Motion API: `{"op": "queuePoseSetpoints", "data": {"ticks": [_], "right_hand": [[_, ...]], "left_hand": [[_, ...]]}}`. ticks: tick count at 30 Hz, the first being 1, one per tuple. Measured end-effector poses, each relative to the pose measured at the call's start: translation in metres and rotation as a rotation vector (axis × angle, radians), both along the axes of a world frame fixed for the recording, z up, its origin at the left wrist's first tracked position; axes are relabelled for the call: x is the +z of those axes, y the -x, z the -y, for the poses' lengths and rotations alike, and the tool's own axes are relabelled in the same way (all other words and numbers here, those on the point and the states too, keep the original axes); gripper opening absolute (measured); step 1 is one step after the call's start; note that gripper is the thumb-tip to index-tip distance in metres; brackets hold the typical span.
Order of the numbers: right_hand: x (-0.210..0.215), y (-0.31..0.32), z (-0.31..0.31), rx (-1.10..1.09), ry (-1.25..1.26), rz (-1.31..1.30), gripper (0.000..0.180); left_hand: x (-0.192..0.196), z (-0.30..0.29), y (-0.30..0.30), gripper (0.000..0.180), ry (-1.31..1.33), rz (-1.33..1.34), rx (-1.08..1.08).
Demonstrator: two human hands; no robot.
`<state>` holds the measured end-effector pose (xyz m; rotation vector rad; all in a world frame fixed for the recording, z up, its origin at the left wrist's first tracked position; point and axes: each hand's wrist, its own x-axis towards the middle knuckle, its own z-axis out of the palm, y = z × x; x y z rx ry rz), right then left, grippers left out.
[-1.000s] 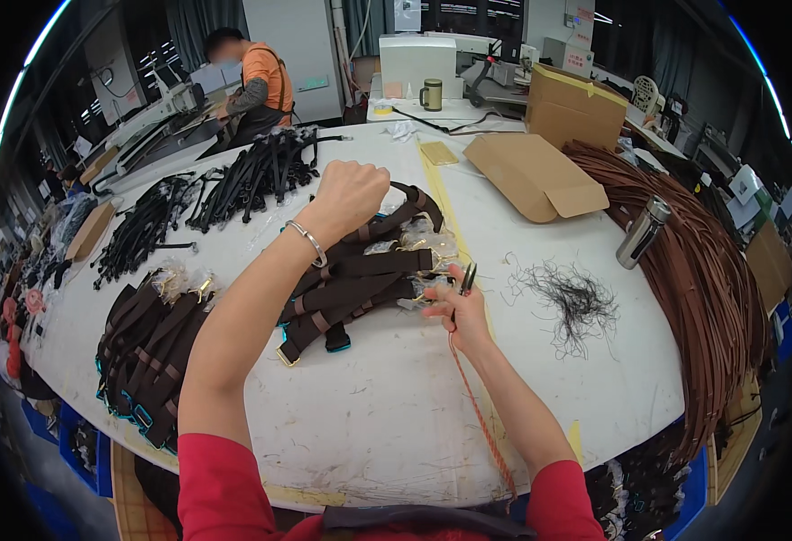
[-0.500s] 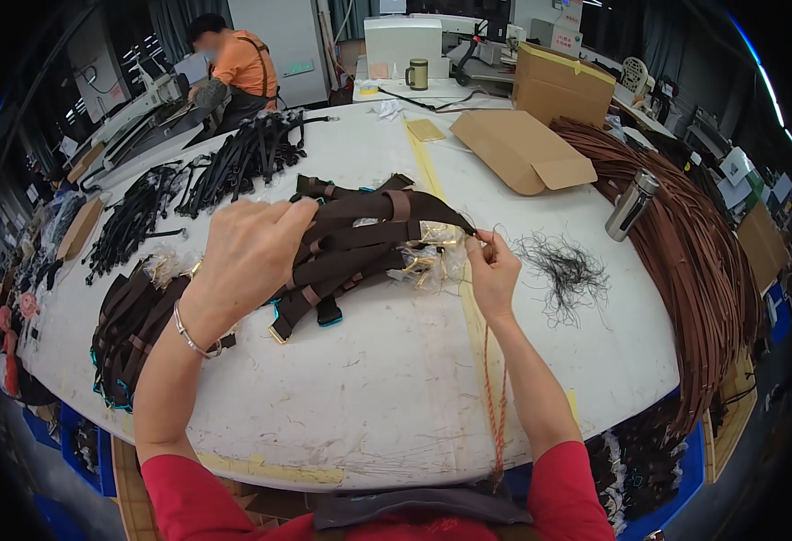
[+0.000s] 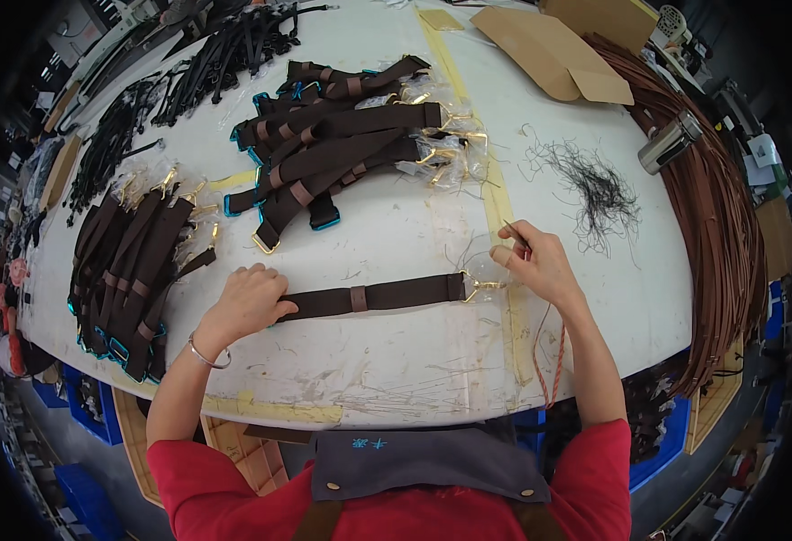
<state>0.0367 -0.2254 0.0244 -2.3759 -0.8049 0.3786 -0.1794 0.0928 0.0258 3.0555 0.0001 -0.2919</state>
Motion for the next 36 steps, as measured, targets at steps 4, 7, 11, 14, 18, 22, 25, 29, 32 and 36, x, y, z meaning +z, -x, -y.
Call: {"op": "queuePoseSetpoints", "data": {"ticks": [4, 7, 11, 14, 18, 22, 25, 29, 32, 36], "right_hand": [[-0.015, 0.01, 0.005, 0.132, 0.0, -0.01, 0.022], [-0.026, 0.012, 0.0, 0.208, -0.071, -0.051, 0.017], [-0.031, 0.015, -0.003, 0.205, -0.12, -0.049, 0.014], [-0.034, 0.016, -0.001, 0.184, -0.158, -0.044, 0.013], [-0.042, 0.018, 0.002, 0.186, -0.252, 0.032, 0.014], [-0.041, 0.02, 0.001, 0.196, -0.276, 0.079, 0.018], [-0.04, 0.021, 0.0, 0.181, -0.264, 0.073, 0.017], [-0.04, 0.021, 0.0, 0.181, -0.231, 0.056, 0.015], [-0.041, 0.02, -0.001, 0.21, -0.225, 0.067, 0.013], [-0.04, 0.015, 0.004, 0.282, -0.194, 0.107, 0.018]], "left_hand": [[0.002, 0.028, -0.028, 0.019, 0.217, 0.308, -0.13], [0.003, 0.066, -0.061, 0.018, 0.646, 0.061, -0.037], [-0.012, 0.099, -0.095, 0.021, 0.783, -0.091, -0.011], [-0.01, 0.114, -0.104, 0.027, 0.669, -0.135, -0.016], [-0.012, 0.123, -0.109, 0.029, 0.62, -0.163, 0.004], [-0.016, 0.124, -0.108, 0.023, 0.46, -0.084, -0.06], [-0.017, 0.135, -0.104, 0.019, 0.27, -0.002, -0.167], [-0.019, 0.148, -0.097, 0.014, 0.177, 0.167, -0.288], [-0.026, 0.152, -0.096, 0.01, 0.111, 0.23, -0.343], [-0.034, 0.152, -0.097, 0.008, 0.1, 0.29, -0.312]]}}
